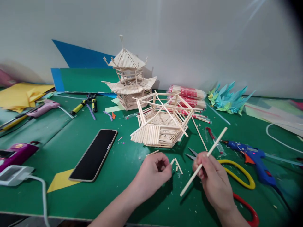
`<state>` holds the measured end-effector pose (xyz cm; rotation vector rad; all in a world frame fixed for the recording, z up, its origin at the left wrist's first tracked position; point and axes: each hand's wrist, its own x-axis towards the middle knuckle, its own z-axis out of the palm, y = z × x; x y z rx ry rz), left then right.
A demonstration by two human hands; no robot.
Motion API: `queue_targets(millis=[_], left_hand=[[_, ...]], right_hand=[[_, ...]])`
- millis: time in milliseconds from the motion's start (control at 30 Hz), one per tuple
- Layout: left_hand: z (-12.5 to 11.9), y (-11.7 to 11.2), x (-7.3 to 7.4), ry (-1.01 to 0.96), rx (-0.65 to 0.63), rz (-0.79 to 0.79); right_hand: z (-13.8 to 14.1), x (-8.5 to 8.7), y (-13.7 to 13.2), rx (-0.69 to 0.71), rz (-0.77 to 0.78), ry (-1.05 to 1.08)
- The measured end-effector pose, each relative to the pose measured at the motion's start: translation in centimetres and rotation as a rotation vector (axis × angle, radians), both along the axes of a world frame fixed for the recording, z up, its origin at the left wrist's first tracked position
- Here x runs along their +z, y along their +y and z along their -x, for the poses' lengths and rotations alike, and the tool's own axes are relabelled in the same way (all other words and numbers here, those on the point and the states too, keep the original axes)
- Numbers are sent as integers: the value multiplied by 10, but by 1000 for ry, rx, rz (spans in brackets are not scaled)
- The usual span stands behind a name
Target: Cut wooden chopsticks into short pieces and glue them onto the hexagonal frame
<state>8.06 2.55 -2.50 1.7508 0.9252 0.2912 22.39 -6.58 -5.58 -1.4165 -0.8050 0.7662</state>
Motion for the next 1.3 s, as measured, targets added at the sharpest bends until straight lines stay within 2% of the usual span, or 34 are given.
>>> queue_targets(millis=[100, 200, 300, 400, 567, 800, 1300], left_hand=[[-1, 0, -2, -164, -35, 318], [-6, 0, -7, -289, -45, 542], [-8, 2, -14, -381, -52, 694], [-6, 4, -18, -442, -57, 779], [-4, 4, -19, -492, -56, 828], [-5, 3, -19, -503, -23, 819], [-7, 2, -21, -459, 39, 831]], right_hand=[[-1, 12, 12, 58, -7, 38], [-2, 18, 24, 69, -17, 21], [-3, 19, 30, 66, -12, -12], [-3, 17, 32, 59, 0, -38], [-3, 12, 32, 50, 30, -74], [-2, 10, 33, 34, 42, -86], [-4, 7, 35, 20, 42, -123]])
